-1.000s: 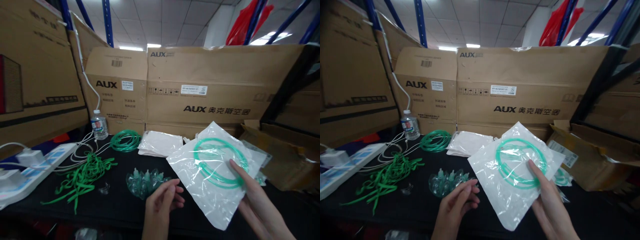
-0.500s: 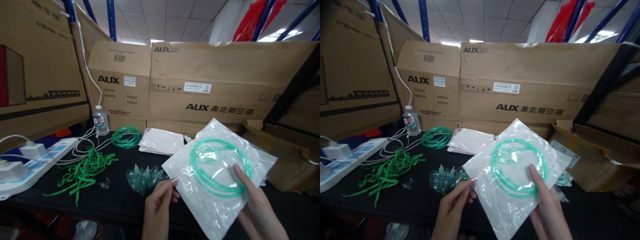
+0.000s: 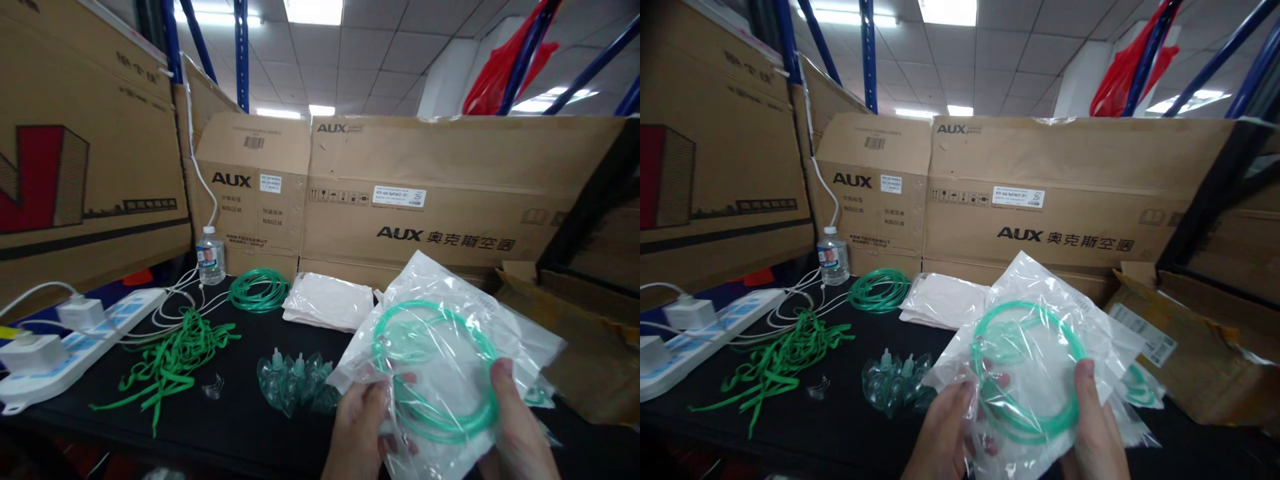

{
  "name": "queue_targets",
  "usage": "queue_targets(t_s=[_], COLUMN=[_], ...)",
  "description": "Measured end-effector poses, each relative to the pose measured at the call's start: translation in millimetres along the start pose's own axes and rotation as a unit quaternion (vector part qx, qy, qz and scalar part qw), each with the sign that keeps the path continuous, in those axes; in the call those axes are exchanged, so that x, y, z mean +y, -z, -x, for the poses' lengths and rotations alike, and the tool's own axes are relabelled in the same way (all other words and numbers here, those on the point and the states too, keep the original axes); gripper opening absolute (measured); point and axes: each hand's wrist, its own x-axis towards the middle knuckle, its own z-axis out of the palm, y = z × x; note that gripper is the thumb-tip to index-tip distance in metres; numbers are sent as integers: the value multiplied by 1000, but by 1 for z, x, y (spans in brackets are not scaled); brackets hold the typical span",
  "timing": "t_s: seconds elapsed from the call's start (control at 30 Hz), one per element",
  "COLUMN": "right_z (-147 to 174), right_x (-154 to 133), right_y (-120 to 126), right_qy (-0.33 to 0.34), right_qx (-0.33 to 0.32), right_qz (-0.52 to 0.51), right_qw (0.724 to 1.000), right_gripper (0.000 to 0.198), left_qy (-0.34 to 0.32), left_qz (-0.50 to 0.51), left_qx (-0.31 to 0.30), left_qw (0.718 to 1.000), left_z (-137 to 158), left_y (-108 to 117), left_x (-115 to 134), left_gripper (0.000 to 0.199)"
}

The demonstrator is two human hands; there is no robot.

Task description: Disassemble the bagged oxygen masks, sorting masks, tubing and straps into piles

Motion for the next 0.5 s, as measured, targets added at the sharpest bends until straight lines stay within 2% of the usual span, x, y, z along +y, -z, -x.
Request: queue_targets(t_s=[0.13,0.27,0.37,0.5], right_z=[-7,-16,-21,-27], right_x=[0,2,5,13], right_y=[8,13,3,-25], right_qy=[-19,-12,-3,2], right_qx=[7,33,47,23], right_qz=[-4,14,1,-25], right_qw=[1000,999,999,999], right_gripper=[91,88,77,58], left_qy=[-9,-26,-36,-88], left_qz=[-21,-11,-31,-96], left_qx=[-17,-9,15,44], left_qw=[1000,1000,999,990], left_z=[-7,-7,-7,-8], left_y=[-3,-2,-4,-7], left_x=[-2,-7,-2,26], left_gripper=[89,81,79,86])
